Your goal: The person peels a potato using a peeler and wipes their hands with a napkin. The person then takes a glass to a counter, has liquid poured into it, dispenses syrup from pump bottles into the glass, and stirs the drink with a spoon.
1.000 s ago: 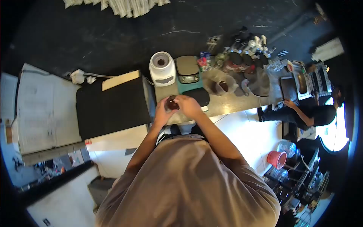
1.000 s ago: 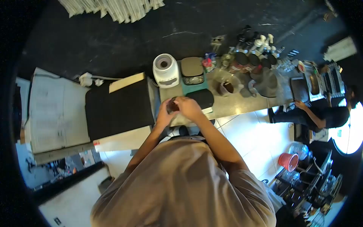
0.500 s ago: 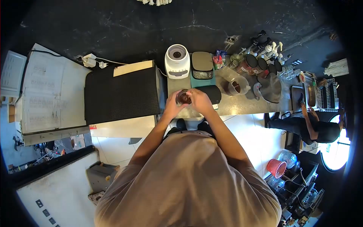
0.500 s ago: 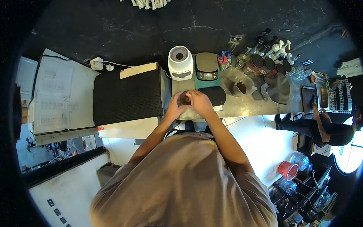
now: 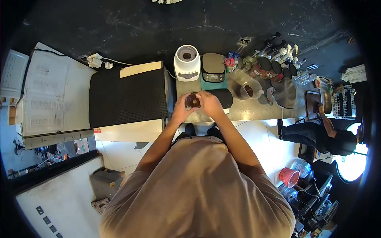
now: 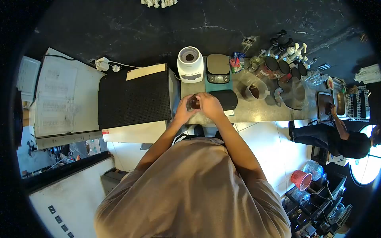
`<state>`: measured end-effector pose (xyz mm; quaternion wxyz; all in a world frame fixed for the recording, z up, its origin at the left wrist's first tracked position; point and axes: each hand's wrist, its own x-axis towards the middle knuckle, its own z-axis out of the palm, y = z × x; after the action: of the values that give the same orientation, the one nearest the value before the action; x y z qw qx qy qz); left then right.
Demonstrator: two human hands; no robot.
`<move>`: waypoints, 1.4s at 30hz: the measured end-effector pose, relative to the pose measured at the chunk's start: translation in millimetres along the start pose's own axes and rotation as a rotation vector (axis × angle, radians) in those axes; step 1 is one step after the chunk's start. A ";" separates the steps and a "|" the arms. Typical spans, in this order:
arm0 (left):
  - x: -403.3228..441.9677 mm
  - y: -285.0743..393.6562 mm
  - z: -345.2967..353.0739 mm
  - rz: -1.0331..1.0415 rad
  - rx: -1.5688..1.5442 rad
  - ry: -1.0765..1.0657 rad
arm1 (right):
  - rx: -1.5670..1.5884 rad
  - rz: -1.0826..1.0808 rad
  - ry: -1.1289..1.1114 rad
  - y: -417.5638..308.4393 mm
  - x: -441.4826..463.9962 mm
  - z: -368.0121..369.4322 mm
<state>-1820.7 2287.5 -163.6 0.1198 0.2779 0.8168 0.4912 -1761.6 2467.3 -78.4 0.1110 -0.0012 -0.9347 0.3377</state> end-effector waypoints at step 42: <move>-0.4 6.8 -3.0 -0.064 -0.041 -0.020 | 0.282 0.302 0.188 9.7 -17.2 1.5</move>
<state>-1819.5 2287.5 -156.2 0.1491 0.2542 0.8137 0.5010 -1745.8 2472.5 -89.3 0.1447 -0.1569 -0.8529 0.4764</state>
